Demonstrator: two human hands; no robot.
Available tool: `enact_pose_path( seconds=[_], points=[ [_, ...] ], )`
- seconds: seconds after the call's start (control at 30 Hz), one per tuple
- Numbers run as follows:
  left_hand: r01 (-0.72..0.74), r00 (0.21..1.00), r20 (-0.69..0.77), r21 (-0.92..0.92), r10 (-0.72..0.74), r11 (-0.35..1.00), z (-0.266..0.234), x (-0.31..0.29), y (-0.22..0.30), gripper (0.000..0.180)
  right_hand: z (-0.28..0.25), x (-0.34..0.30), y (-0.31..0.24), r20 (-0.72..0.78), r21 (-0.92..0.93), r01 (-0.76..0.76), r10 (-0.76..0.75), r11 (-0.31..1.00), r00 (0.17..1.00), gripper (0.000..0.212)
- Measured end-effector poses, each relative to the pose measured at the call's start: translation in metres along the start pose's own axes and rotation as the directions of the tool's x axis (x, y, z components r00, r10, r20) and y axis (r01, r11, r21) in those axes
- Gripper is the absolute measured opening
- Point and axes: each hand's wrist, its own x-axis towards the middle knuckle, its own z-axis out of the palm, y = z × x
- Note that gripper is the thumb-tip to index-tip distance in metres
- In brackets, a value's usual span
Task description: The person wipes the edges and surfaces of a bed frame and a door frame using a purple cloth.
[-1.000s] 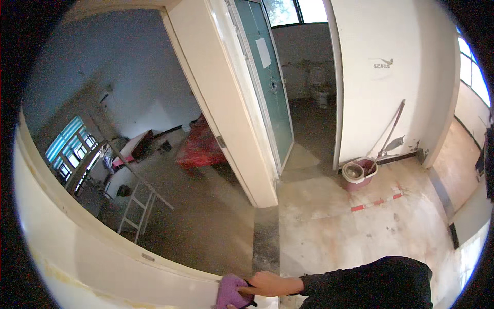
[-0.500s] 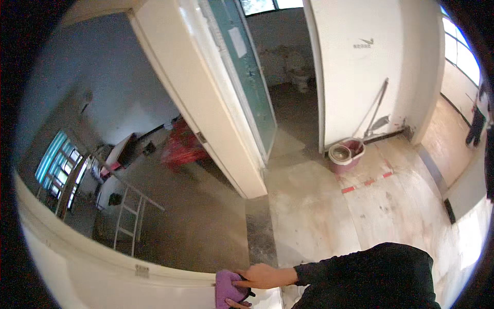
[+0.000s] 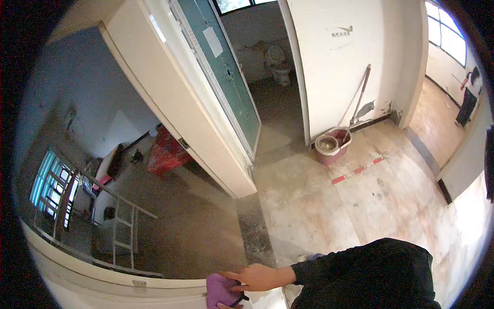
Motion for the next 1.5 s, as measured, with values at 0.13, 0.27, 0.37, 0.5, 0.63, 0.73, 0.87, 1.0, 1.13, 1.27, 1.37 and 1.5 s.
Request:
enact_pose_path(
  seconds=[0.13,0.27,0.37,0.5,0.63,0.73,0.87,1.0,1.13,1.27,1.37,1.5],
  points=[
    [0.005,1.0,0.018,-0.02,-0.005,1.0,0.005,0.002,0.004,0.038,-0.01,-0.008,0.004,-0.13,0.008,0.124,-0.122,0.992,0.984,0.054],
    [0.028,0.999,0.034,-0.03,-0.027,0.999,0.009,0.002,0.004,0.037,-0.029,0.001,-0.012,0.052,0.065,0.008,-0.011,0.998,0.999,0.054],
    [0.047,0.997,0.055,-0.026,-0.046,0.999,0.013,0.0,0.0,0.037,-0.013,0.018,-0.024,-0.106,0.119,0.115,-0.103,0.986,0.989,0.055],
    [0.055,0.994,0.096,0.017,-0.056,0.998,0.008,0.0,-0.004,0.036,-0.003,0.023,-0.022,-0.121,0.211,0.084,-0.059,0.974,0.991,0.053],
    [0.016,0.99,0.135,0.095,-0.029,0.995,-0.01,0.017,-0.009,0.036,0.013,0.017,0.007,0.107,0.152,-0.085,0.069,0.985,0.992,0.049],
    [-0.004,0.988,0.155,0.11,-0.013,0.994,-0.005,0.025,-0.004,0.036,0.016,0.014,0.017,0.076,0.092,-0.028,0.02,0.995,0.997,0.047],
    [0.011,0.985,0.172,0.127,-0.033,0.992,0.007,0.023,-0.001,0.035,0.009,0.022,0.006,-0.126,0.125,0.163,-0.147,0.979,0.981,0.043],
    [0.06,0.981,0.173,0.151,-0.086,0.987,0.014,0.012,0.003,0.035,0.009,0.039,0.003,-0.338,0.151,0.309,-0.244,0.939,0.909,0.044],
    [0.099,0.981,0.148,0.168,-0.124,0.981,0.025,0.004,0.011,0.035,0.009,0.042,0.027,-0.161,0.421,0.209,-0.154,0.883,0.975,0.039],
    [0.148,0.985,0.063,0.183,-0.162,0.972,0.031,0.005,0.014,0.035,0.023,0.054,0.058,0.073,0.331,0.136,-0.169,0.934,0.983,0.042],
    [0.216,0.975,-0.086,0.168,-0.204,0.962,0.022,-0.003,0.022,0.036,0.011,0.062,0.035,-0.062,0.362,0.288,-0.286,0.886,0.956,0.047],
    [0.128,0.922,-0.386,0.234,-0.029,0.964,0.023,0.002,0.062,0.048,-0.033,0.077,0.005,-0.162,0.497,0.383,-0.351,0.779,0.922,0.044]
  ],
)
